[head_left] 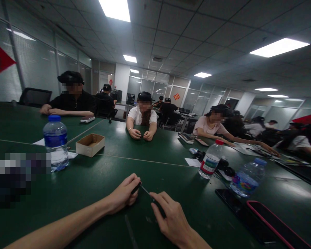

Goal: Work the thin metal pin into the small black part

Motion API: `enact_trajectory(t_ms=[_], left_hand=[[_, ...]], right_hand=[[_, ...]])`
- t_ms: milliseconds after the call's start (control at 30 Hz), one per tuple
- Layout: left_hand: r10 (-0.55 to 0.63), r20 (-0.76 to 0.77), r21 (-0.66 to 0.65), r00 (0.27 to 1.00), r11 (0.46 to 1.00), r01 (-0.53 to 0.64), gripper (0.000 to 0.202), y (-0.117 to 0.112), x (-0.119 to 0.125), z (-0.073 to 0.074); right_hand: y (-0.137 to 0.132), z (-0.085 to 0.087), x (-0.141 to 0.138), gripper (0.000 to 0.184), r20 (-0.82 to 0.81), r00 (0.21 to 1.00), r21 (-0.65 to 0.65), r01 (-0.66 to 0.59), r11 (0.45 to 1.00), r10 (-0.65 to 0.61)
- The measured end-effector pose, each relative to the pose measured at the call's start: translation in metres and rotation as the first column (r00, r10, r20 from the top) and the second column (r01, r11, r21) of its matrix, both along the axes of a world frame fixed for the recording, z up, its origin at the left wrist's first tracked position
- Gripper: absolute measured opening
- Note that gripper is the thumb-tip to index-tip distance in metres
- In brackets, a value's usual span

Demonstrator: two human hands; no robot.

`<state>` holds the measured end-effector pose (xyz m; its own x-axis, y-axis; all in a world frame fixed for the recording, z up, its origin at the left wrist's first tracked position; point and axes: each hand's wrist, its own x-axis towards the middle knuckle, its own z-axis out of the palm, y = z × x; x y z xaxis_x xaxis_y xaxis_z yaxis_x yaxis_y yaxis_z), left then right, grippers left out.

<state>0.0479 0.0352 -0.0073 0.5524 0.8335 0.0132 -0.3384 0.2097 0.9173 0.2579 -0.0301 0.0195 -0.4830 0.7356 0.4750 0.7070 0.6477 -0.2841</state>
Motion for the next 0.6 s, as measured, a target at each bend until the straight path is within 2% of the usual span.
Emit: enact_trajectory(t_ms=[400,600], left_hand=[[-0.01,-0.031,0.022,0.999,1.0,0.011,0.034,-0.0006,-0.0009,0.0014],[-0.032,-0.028,0.005,0.999,0.999,0.033,0.031,-0.0021,-0.0011,0.0047]], right_hand=[[0.0017,-0.0025,0.0022,0.035,0.01,0.999,-0.006,-0.044,0.999,0.044],[0.0022,-0.002,0.0024,0.034,0.025,0.999,-0.054,-0.019,0.998,0.02]])
